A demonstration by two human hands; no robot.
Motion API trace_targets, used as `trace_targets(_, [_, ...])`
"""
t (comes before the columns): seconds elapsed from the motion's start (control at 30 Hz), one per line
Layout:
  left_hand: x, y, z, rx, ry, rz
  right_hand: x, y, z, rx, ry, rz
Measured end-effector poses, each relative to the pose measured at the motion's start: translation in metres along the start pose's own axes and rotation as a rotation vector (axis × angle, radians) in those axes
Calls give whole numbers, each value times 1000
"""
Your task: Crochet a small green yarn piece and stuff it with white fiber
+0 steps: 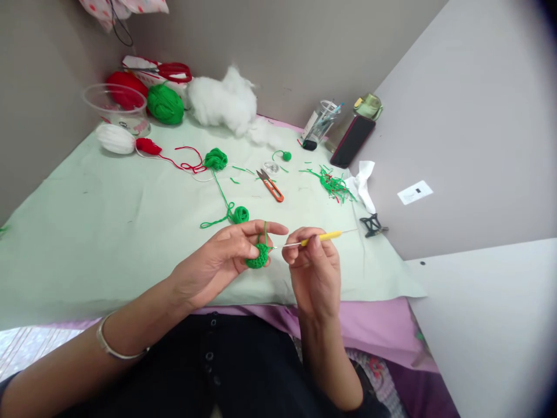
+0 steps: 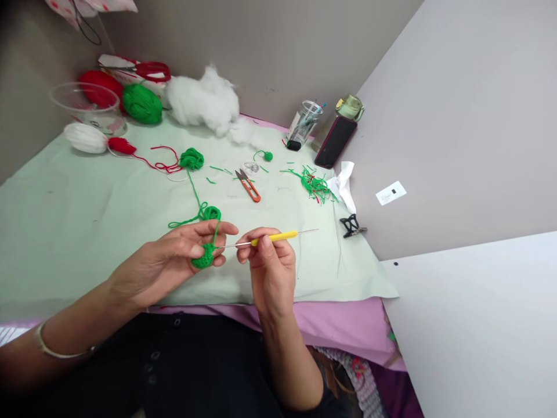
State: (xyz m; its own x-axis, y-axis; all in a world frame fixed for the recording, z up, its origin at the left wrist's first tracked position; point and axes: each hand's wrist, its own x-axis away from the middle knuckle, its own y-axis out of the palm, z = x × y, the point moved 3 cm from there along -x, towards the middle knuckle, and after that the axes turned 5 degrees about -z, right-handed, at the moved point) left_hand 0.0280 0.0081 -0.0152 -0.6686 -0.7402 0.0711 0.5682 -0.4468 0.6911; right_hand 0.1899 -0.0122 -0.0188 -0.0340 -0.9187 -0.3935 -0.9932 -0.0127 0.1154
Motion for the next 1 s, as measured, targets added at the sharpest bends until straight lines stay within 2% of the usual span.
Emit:
trace_targets(0.13, [4, 2, 0, -258, 88, 139, 7, 5, 0, 96, -80, 24])
trace_targets(0.2, [5, 4, 1, -421, 134, 172, 10, 9, -3, 153, -156, 44])
trace_targets(0.27, [5, 5, 2, -494, 146, 183, 10, 10, -6, 185, -182, 69])
trace_targets(0.4, [4, 3, 4, -417, 156, 241, 10, 11, -7, 219, -165, 89])
trace_targets(0.5, [2, 3, 2, -274, 169, 270, 16, 17, -8, 484, -322, 74])
trace_targets(0.57, [0, 3, -1, -134, 115, 235, 20, 20, -10, 671, -463, 91])
trace_targets(0.63, [-1, 3, -3, -14, 31, 204, 21, 20, -13, 696, -517, 112])
trace_targets(0.73, [0, 1, -1, 22, -8, 219, 14, 12, -15, 464, -337, 163])
trace_targets(0.83, [1, 3, 4, -80, 102, 269, 10, 12, -15, 361, -256, 166])
trace_targets(0.9, [0, 6, 3, -98, 142, 282, 12, 17, -15, 514, -346, 151])
trace_targets(1.0, [-2, 7, -5, 1, 33, 245, 18, 24, -14, 749, -546, 167])
